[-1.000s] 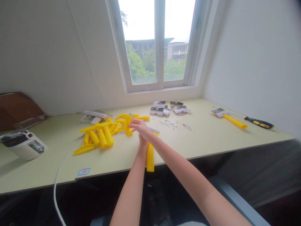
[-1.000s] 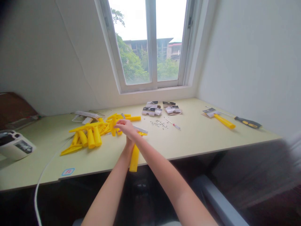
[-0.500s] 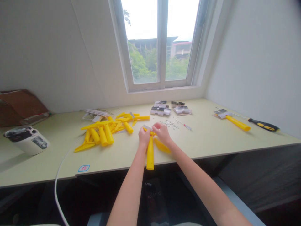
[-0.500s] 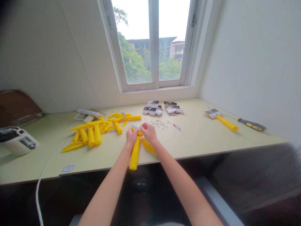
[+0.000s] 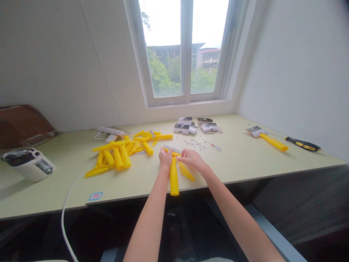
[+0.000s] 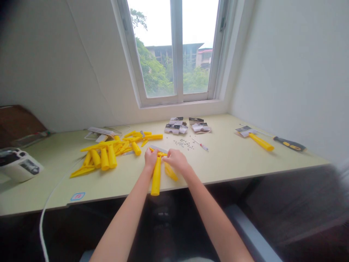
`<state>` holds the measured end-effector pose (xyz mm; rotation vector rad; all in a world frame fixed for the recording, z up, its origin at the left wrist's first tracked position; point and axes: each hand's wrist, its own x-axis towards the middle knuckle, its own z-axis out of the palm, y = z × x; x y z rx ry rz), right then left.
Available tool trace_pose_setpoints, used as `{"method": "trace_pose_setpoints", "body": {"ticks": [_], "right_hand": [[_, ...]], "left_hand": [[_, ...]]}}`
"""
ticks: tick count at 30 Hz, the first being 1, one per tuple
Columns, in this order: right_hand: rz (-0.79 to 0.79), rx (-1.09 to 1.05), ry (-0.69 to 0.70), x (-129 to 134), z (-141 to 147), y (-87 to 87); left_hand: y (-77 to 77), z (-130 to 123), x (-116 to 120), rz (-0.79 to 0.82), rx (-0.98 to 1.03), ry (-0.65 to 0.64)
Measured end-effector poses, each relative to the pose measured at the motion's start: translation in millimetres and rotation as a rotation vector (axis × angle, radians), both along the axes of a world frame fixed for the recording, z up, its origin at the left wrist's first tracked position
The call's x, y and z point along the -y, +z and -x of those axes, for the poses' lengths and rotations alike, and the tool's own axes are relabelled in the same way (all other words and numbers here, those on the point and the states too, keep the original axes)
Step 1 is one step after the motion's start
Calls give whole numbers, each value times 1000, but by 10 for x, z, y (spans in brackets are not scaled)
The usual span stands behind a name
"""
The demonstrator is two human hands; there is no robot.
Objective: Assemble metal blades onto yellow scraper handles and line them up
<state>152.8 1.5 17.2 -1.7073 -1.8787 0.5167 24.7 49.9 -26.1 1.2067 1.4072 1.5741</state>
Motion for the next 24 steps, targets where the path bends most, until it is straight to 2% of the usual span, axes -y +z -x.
{"method": "trace_pose_setpoints", "body": {"ticks": [6, 11, 15, 17, 19, 22, 24], "right_hand": [[115, 260, 67, 239, 57, 144], [164, 317, 130, 209, 101, 228], [137, 283, 109, 129, -33, 255], [129, 174, 148, 69, -149, 253], [144, -47, 222, -14, -264, 243], [98, -621, 309, -165, -360, 210], [25, -1010, 313, -262, -348, 170]], "left_hand": [[-45, -17, -49, -7, 185, -40], [-33, -22, -46, 7, 226, -57], [6, -25, -18, 23, 270, -82], [22, -28, -7, 22, 292, -92], [34, -30, 0, 20, 314, -102], [43, -32, 3, 22, 340, -120], [45, -32, 0, 30, 345, -124]]}}
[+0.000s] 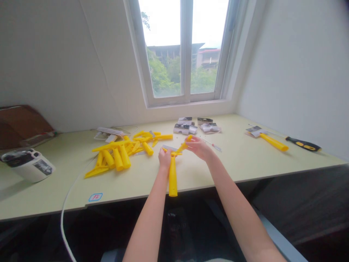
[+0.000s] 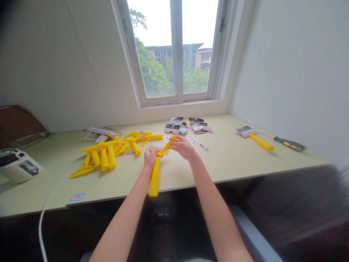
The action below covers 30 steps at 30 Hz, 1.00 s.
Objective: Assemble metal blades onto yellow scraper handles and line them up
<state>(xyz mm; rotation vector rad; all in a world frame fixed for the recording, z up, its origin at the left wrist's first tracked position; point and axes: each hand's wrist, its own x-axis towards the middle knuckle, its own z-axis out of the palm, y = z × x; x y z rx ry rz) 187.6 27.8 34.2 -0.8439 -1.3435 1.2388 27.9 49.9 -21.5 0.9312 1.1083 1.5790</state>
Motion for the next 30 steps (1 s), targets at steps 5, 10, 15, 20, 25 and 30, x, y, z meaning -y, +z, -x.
{"method": "trace_pose_setpoints", "body": {"ticks": [5, 10, 15, 20, 25, 30], "right_hand": [[32, -287, -200, -148, 241, -164], [19, -99, -339, -159, 520, -299], [-25, 39, -190, -132, 543, -336], [-79, 159, -221, -143, 450, -329], [-25, 216, -128, -123, 396, -309], [85, 121, 10, -66, 371, -312]], "left_hand": [[3, 0, -9, 0, 30, -48], [18, 6, 12, -50, 64, -82], [2, 17, 2, -56, 89, -45], [14, 12, 9, -43, 87, -74], [47, -2, 29, -32, 100, -112], [31, -12, 17, -31, 99, -127]]}}
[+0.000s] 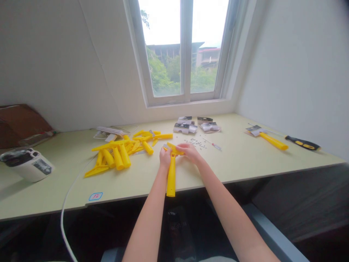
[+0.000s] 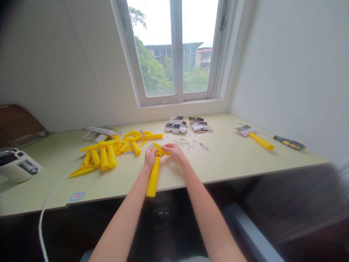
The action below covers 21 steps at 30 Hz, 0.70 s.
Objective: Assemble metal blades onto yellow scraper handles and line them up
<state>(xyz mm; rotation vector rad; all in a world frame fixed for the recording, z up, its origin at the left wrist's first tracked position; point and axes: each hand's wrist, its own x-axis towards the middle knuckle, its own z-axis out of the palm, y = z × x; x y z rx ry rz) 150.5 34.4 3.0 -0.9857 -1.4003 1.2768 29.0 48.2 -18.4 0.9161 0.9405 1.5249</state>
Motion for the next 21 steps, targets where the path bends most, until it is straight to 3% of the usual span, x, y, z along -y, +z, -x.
{"method": "trace_pose_setpoints", "body": {"ticks": [12, 21], "right_hand": [[-43, 23, -96, 38, 63, 40], [-63, 76, -138, 34, 53, 12]], "left_hand": [[67, -13, 68, 6, 8, -34], [46, -15, 99, -46, 218, -157]]}}
